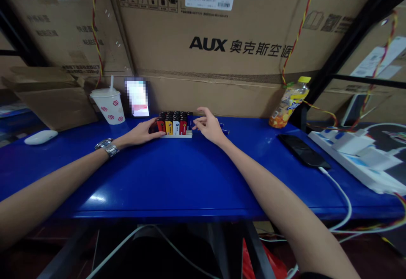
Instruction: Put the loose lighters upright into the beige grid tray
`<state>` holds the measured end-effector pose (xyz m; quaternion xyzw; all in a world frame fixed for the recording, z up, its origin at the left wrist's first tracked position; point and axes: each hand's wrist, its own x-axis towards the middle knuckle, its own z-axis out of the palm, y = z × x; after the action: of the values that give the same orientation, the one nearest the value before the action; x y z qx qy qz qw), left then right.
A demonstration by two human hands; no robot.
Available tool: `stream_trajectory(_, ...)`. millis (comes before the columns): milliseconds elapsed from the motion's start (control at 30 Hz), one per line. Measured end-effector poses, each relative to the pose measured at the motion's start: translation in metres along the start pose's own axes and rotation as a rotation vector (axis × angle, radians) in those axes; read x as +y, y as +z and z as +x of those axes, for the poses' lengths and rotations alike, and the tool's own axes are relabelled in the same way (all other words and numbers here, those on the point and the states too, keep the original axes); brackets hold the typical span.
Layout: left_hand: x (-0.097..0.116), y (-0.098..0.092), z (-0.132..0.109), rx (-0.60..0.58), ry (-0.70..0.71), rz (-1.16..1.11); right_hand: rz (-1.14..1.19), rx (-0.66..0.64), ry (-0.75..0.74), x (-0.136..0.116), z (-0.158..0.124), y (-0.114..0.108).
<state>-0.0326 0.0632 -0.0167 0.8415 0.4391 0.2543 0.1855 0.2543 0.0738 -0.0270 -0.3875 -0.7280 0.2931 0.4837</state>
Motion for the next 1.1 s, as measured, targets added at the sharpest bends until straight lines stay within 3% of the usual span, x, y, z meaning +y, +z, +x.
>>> stream_trajectory(100, -0.001, 0.001, 0.000, 0.007, -0.005, 0.000, 0.051, 0.023, 0.009, -0.003, 0.001, -0.002)
stream_trajectory(167, 0.000, 0.000, 0.000, 0.000, -0.010, -0.005, -0.055, 0.072, -0.009, -0.007, 0.002, -0.007)
stream_trajectory(300, -0.001, 0.000, 0.000, -0.014, 0.013, -0.009, -0.674, 0.125, -0.039, -0.018, 0.002, -0.030)
stream_trajectory(400, -0.003, 0.000, 0.000, -0.017, 0.028, -0.005, -1.120, -0.042, 0.096, -0.023, -0.001, -0.050)
stream_trajectory(500, -0.005, 0.000, 0.000, -0.015, 0.048, -0.005, -1.234, -0.221, 0.273, -0.022, -0.004, -0.064)
stream_trajectory(633, -0.003, 0.000, 0.000, -0.001, 0.026, 0.005, -1.188, -0.306, 0.277, -0.015, -0.003, -0.066)
stream_trajectory(833, 0.002, -0.001, -0.001, -0.010, -0.010, 0.001, -0.891, -0.387, 0.028, -0.007, 0.002, -0.052)
stream_trajectory(900, 0.004, -0.002, -0.002, -0.008, -0.002, 0.001, -0.718, -0.330, -0.010, -0.007, 0.001, -0.046)
stream_trajectory(1100, 0.007, -0.002, -0.003, -0.005, -0.023, 0.016, -0.279, -0.074, 0.119, -0.010, 0.000, -0.035)
